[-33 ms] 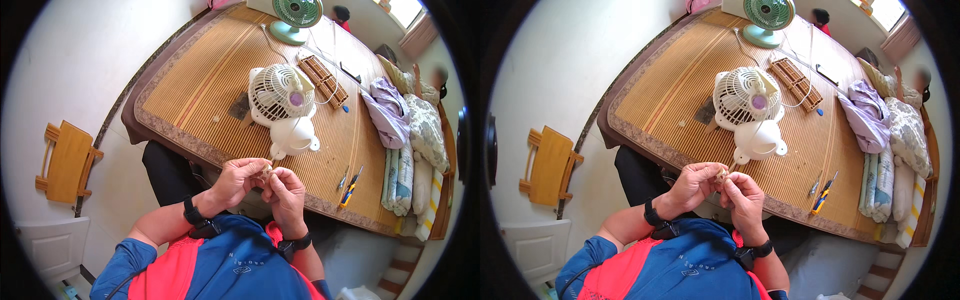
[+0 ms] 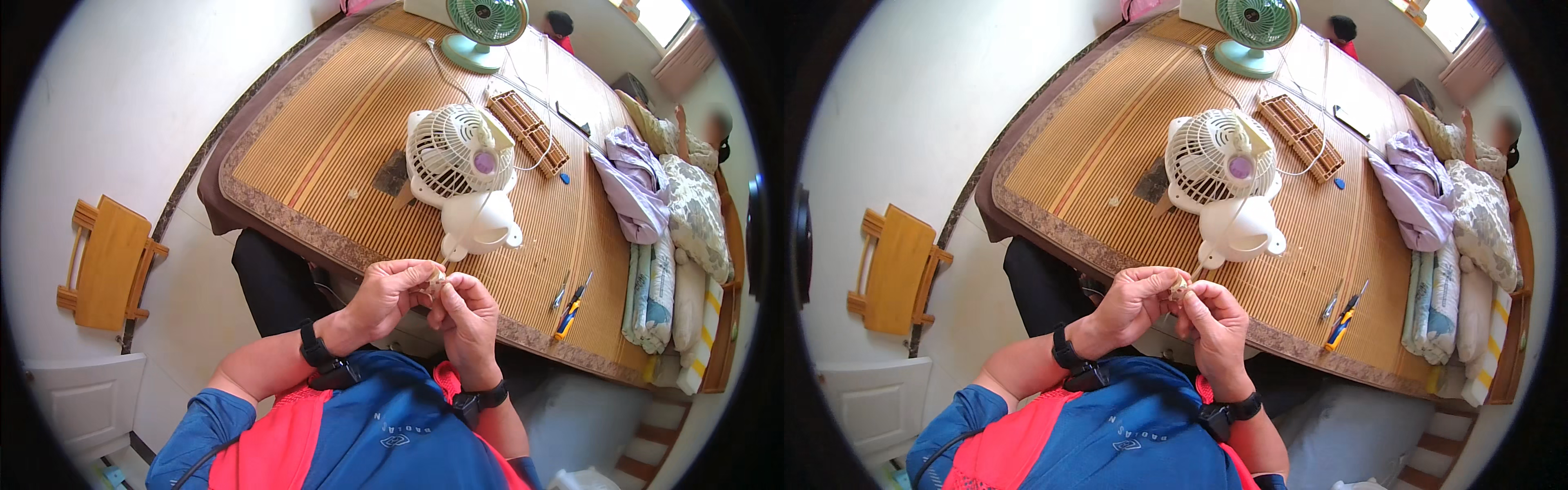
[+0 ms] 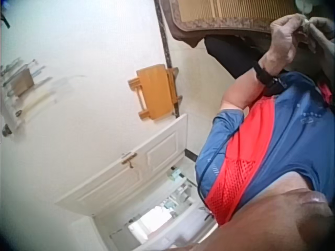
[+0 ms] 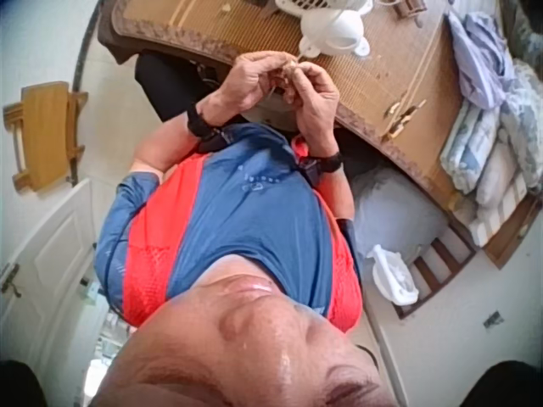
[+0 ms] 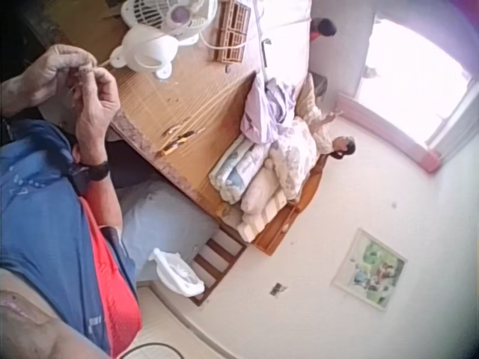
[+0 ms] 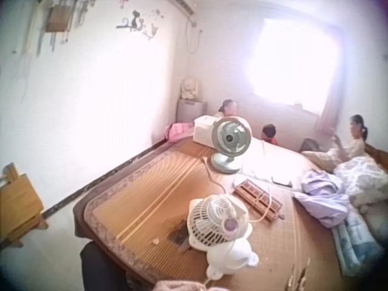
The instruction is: Disassembling and cleaning a small handheld fan using a screwdriver.
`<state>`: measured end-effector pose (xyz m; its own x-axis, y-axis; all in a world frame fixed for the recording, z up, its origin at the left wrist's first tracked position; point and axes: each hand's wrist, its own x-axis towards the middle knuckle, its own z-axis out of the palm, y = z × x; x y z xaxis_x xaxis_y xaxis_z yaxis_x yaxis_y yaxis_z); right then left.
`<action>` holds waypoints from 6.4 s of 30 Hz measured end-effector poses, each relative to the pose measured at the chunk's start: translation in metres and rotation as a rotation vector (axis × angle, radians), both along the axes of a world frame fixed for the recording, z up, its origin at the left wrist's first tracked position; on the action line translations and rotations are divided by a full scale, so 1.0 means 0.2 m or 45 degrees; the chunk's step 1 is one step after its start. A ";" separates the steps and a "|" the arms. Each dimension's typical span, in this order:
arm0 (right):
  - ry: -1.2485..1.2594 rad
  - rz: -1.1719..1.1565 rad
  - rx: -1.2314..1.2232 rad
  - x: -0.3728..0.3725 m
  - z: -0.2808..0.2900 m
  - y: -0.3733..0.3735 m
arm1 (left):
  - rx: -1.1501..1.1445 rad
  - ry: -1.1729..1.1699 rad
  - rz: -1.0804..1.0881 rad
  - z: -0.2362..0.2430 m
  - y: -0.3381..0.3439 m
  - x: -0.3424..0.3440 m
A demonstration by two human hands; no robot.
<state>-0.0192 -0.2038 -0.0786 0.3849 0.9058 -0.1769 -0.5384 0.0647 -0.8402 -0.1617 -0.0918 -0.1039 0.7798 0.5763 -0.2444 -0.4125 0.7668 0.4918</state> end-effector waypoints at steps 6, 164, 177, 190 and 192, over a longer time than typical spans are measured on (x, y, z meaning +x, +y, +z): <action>-0.275 -0.154 -0.063 -0.02 -0.01 0.00 | 0.195 0.101 0.007 -0.01 -0.03 -0.01; 0.013 -0.256 -0.120 0.56 -0.25 0.13 | 1.477 0.635 0.767 0.51 1.21 -0.22; -0.306 -0.179 -0.440 0.48 -0.28 0.27 | 0.664 0.353 1.153 -0.24 1.22 -0.71; -0.288 -0.203 -0.486 0.50 -0.29 0.30 | 0.616 0.701 0.999 -0.24 1.08 -0.74; -0.289 -0.201 -0.483 0.51 -0.30 0.30 | 0.600 0.733 0.990 -0.25 1.09 -0.75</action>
<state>0.0825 -0.1447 -0.1393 0.5799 0.7207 -0.3798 -0.3462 -0.2040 -0.9157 -0.3112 0.1260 -0.1530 -0.0028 0.9967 -0.0811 -0.3174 0.0760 0.9452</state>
